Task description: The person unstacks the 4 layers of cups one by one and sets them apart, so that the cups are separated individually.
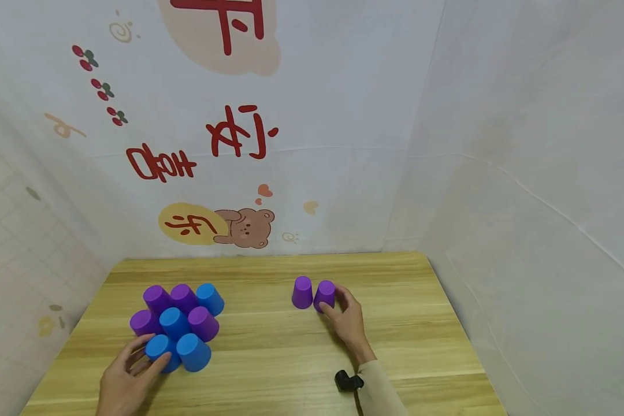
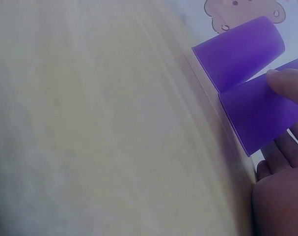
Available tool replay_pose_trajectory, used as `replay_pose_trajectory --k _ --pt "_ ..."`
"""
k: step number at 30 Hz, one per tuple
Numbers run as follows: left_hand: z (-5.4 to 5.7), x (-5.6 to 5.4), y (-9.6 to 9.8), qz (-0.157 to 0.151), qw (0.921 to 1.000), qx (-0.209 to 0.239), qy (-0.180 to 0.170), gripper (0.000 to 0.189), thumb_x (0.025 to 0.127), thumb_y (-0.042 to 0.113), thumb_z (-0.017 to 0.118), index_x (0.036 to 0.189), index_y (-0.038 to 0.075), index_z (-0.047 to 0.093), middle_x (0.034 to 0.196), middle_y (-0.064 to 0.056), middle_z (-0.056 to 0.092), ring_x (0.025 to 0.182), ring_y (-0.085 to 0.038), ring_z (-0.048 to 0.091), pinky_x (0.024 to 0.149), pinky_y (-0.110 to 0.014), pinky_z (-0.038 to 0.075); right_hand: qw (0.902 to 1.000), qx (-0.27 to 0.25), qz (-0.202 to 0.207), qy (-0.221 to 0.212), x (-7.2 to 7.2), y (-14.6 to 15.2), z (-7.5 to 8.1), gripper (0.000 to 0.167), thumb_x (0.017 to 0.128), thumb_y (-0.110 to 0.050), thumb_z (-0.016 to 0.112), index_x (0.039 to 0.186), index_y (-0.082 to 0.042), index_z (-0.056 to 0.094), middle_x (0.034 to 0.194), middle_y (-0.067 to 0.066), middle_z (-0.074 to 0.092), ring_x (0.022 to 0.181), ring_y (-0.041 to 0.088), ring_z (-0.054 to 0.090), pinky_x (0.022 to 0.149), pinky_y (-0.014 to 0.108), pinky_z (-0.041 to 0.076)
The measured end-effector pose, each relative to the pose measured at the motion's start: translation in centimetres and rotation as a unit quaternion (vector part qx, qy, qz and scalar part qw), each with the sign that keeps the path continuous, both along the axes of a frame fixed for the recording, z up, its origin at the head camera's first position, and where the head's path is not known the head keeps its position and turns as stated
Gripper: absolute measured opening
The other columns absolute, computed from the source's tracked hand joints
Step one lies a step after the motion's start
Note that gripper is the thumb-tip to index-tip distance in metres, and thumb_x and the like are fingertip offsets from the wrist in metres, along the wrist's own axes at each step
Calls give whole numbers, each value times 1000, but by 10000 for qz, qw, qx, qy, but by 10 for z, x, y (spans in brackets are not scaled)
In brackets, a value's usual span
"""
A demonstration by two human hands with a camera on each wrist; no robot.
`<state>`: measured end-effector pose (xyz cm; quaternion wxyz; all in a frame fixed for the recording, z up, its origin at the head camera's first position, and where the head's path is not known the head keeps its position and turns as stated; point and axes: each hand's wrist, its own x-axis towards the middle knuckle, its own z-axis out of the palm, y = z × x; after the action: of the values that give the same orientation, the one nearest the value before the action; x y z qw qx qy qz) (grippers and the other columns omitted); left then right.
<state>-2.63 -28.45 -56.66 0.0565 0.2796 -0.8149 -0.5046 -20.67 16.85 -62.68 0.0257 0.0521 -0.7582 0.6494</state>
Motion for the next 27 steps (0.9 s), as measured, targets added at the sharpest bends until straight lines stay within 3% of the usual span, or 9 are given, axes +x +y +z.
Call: replay_pose_trajectory --k 6,10,15,17,19,22,27 --pt "0 2 -1 -66 10000 -8 -27 84 92 48 95 157 11 57 164 -26 61 147 -49 63 79 1 55 10000 -17 18 6 0 -1 2 59 96 -8 90 150 -3 66 154 16 71 154 31 60 135 35 44" --pt "1 2 1 2 10000 -70 -33 85 90 52 95 156 12 59 161 -24 64 142 -43 67 78 4 51 10000 -7 3 49 -1 -1 1 59 96 -7 89 150 -2 65 155 17 70 155 33 59 135 36 45" --pt "3 1 0 0 9999 80 -100 96 86 58 97 159 12 56 164 -25 60 145 -45 65 77 5 50 10000 -20 8 76 -2 -1 0 60 96 -5 89 150 -1 65 155 18 70 155 34 59 129 19 46" --pt "5 0 0 -45 9998 127 -170 103 83 63 96 162 12 53 166 -25 57 151 -50 59 84 -4 60 10000 -11 -3 67 -2 -1 0 60 96 -5 89 150 -2 65 155 17 70 155 33 59 126 13 45" --pt "6 -1 -1 -84 9996 125 -253 109 81 68 95 164 14 51 168 -24 55 153 -49 57 95 -14 64 10000 11 -17 71 -2 -1 -1 60 96 -6 90 151 -3 65 155 17 70 155 34 59 127 15 45" --pt "8 -1 1 -130 9996 29 -267 113 81 70 94 167 14 48 170 -22 53 156 -48 54 106 -21 58 10000 19 -33 54 -1 -1 -1 60 96 -7 90 151 -3 65 156 17 70 156 35 59 130 21 45" --pt "12 4 5 -240 9995 -180 -16 111 86 64 94 172 14 43 173 -21 51 157 -45 52 93 9 40 10000 32 -51 26 0 -2 -1 62 96 -7 90 152 -2 65 157 18 68 157 38 58 133 27 44"
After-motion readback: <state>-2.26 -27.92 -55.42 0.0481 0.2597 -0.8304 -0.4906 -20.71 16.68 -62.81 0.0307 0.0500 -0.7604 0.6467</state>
